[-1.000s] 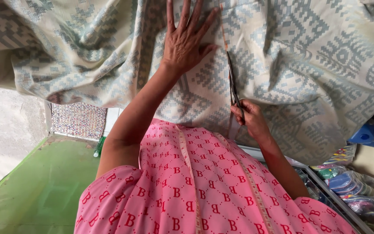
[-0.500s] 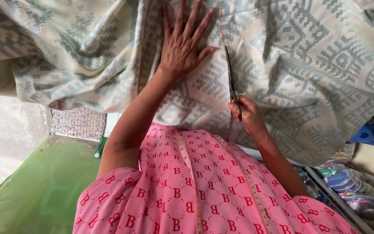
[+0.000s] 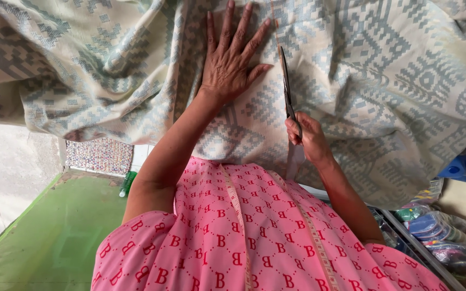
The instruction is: A person is cutting a large piece of patterned fabric along a pre-marked orange line using a pair of scissors on a work table.
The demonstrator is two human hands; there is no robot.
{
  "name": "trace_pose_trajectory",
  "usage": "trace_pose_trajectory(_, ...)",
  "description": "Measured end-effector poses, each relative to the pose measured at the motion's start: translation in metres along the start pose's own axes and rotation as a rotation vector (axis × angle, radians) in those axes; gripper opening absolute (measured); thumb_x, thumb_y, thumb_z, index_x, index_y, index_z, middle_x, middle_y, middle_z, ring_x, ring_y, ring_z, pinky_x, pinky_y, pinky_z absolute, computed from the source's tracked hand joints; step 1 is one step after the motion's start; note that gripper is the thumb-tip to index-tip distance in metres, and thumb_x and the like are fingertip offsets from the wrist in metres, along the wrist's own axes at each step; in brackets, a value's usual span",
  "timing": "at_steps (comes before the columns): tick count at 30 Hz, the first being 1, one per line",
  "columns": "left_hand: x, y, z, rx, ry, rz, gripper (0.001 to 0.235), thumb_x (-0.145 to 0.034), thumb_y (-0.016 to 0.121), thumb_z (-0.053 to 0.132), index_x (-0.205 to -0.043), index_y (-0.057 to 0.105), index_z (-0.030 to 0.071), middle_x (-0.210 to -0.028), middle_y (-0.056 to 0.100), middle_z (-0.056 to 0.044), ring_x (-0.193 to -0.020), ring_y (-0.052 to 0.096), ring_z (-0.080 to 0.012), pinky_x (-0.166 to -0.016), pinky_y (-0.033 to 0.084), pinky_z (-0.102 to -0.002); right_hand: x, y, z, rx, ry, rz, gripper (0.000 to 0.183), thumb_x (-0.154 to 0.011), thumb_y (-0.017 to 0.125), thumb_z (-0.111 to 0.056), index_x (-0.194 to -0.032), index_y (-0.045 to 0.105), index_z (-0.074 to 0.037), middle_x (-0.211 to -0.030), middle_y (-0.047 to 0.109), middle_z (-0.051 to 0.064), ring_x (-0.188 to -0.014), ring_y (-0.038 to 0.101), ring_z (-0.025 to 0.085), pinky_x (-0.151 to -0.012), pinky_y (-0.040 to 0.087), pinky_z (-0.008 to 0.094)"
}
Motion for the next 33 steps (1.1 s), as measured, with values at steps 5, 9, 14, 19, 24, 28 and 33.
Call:
trace_pose_trajectory(5, -0.002, 0.007, -0.002, -0.021, 0.004, -0.006, 0.078, -0.11, 0.021, 0.081, -0.171, 0.011, 0.034, -0.174, 0.005, -0.012, -0.158, 0.001, -0.0436, -0.125, 0.003, -0.071, -0.005, -0.01, 0.025, -0.064, 0.0, 0.026, 0.021, -0.099, 0.064, -0.014, -0.08, 0.057, -0.016, -0.069, 0.048, -0.006, -0.056, 0.043, 0.007, -0.051, 0.032, 0.023)
trace_pose_trajectory(9, -0.016, 0.029, -0.008, 0.033, 0.063, 0.178, 0.074, -0.11, 0.035, 0.071, -0.168, 0.023, 0.026, -0.17, 0.015, -0.018, -0.154, 0.007, -0.0474, -0.123, 0.005, -0.072, -0.006, -0.014, 0.028, -0.018, 0.035, 0.036, 0.012, -0.1, 0.068, -0.017, -0.094, 0.062, -0.008, -0.063, 0.046, -0.002, -0.055, 0.043, 0.008, -0.05, 0.036, 0.025)
trace_pose_trajectory(14, -0.046, 0.031, -0.026, -0.002, 0.142, 0.475, 0.062, -0.114, 0.086, 0.038, -0.155, 0.048, 0.009, -0.157, 0.038, -0.023, -0.144, 0.039, -0.0478, -0.12, 0.026, -0.067, -0.001, -0.014, 0.024, -0.063, 0.077, 0.058, 0.014, -0.099, 0.069, -0.018, -0.091, 0.063, -0.009, -0.066, 0.05, -0.004, -0.054, 0.046, 0.007, -0.05, 0.035, 0.023)
trace_pose_trajectory(19, -0.059, 0.049, -0.052, 0.054, 0.158, 0.281, 0.077, -0.114, 0.023, 0.074, -0.167, 0.016, 0.02, -0.17, 0.034, -0.016, -0.158, 0.03, -0.0342, -0.127, 0.018, -0.055, -0.005, -0.007, 0.005, -0.027, 0.025, 0.047, 0.028, -0.1, 0.066, -0.02, -0.077, 0.051, -0.016, -0.063, 0.046, -0.004, -0.053, 0.042, 0.008, -0.052, 0.034, 0.023)
trace_pose_trajectory(24, -0.061, 0.06, -0.055, 0.039, 0.152, 0.38, 0.071, -0.115, 0.029, 0.076, -0.167, 0.016, 0.029, -0.169, 0.039, -0.014, -0.157, 0.034, -0.0335, -0.128, 0.02, -0.055, -0.018, 0.0, -0.012, 0.009, 0.006, 0.044, 0.023, -0.1, 0.065, -0.027, -0.082, 0.055, -0.017, -0.066, 0.047, -0.005, -0.056, 0.044, 0.009, -0.053, 0.035, 0.024)
trace_pose_trajectory(28, -0.059, 0.054, -0.053, 0.02, 0.169, 0.423, 0.072, -0.118, 0.035, 0.073, -0.167, 0.019, 0.023, -0.171, 0.035, -0.01, -0.16, 0.031, -0.0267, -0.13, 0.022, -0.054, -0.021, 0.002, -0.014, 0.039, -0.015, 0.041, 0.021, -0.101, 0.062, -0.027, -0.083, 0.059, -0.016, -0.064, 0.046, -0.006, -0.056, 0.042, 0.008, -0.052, 0.032, 0.024)
trace_pose_trajectory(33, -0.054, 0.039, -0.051, 0.03, 0.126, 0.38, 0.072, -0.115, 0.031, 0.076, -0.167, 0.019, 0.028, -0.172, 0.032, -0.01, -0.159, 0.032, -0.0373, -0.128, 0.012, -0.061, -0.023, 0.004, -0.008, 0.004, 0.014, 0.047, 0.019, -0.101, 0.063, -0.018, -0.084, 0.056, -0.014, -0.066, 0.044, -0.006, -0.055, 0.041, 0.007, -0.052, 0.033, 0.024)
Point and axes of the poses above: each hand's wrist, its own x-axis away from the middle knuckle, its own y-axis out of the palm, z = x × y, the point moved 3 cm from there along -x, towards the middle knuckle
